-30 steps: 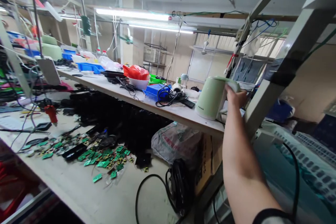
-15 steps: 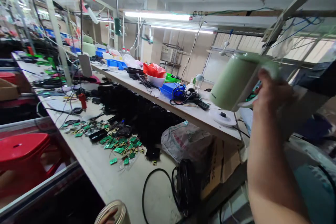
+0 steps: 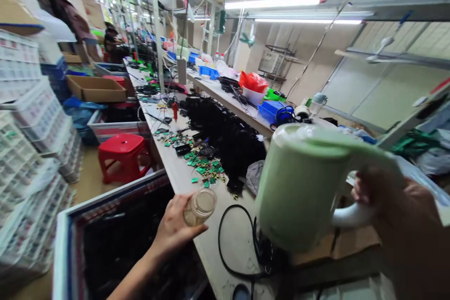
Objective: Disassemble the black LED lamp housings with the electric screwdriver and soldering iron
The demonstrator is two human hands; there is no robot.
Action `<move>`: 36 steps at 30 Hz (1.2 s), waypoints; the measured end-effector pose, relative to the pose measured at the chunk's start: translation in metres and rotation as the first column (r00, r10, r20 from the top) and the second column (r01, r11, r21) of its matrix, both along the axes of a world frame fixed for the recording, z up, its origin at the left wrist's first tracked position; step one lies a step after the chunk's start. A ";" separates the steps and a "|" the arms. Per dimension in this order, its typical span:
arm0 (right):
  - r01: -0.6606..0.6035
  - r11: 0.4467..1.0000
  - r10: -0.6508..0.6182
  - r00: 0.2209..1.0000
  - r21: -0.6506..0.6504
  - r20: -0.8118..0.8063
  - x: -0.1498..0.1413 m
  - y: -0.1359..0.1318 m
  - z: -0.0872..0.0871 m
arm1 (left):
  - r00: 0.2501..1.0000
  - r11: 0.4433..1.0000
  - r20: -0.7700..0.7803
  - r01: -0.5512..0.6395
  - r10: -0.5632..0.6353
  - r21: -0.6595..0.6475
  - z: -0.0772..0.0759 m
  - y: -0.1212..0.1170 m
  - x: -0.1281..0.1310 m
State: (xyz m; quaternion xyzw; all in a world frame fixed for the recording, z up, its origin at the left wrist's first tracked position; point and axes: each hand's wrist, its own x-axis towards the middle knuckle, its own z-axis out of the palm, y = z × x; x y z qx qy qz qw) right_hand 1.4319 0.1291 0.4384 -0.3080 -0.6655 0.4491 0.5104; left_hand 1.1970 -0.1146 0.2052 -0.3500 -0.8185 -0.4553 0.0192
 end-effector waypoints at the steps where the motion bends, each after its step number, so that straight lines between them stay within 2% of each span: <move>1: -0.032 0.998 0.038 0.994 -0.056 0.103 0.000 -0.006 -0.014 | 1.000 1.000 -0.016 0.015 -0.015 -0.015 0.001 -0.001 0.002; 4: -0.116 0.981 0.168 0.903 -0.153 0.395 -0.004 -0.020 -0.046 | 0.998 0.997 -0.016 0.067 -0.068 -0.049 -0.001 -0.001 0.009; 7: -0.266 0.949 0.315 0.769 -0.169 0.556 -0.012 -0.034 -0.062 | 0.994 0.991 0.018 0.112 -0.111 -0.069 -0.004 0.001 0.016; 11: -0.330 0.940 0.305 0.698 -0.087 0.648 -0.021 -0.048 -0.069 | 0.988 0.986 0.079 0.138 -0.131 -0.091 -0.007 0.005 0.020; 16: -0.384 0.922 0.272 0.566 -0.043 0.778 -0.023 -0.048 -0.067 | 0.978 0.978 0.118 0.184 -0.173 -0.095 -0.015 0.013 0.022; 22: -0.364 0.930 0.181 0.580 0.053 0.794 -0.024 -0.046 -0.058 | 0.974 0.977 0.098 0.210 -0.206 -0.030 -0.029 0.020 0.022; 28: -0.440 0.896 0.187 0.500 0.061 0.846 -0.025 -0.034 -0.059 | 0.970 0.976 0.121 0.216 -0.211 -0.031 -0.026 0.020 0.019; 36: -0.439 0.896 0.185 0.506 0.066 0.843 -0.027 -0.038 -0.061 | 0.970 0.980 0.140 0.199 -0.197 -0.002 -0.026 0.022 0.020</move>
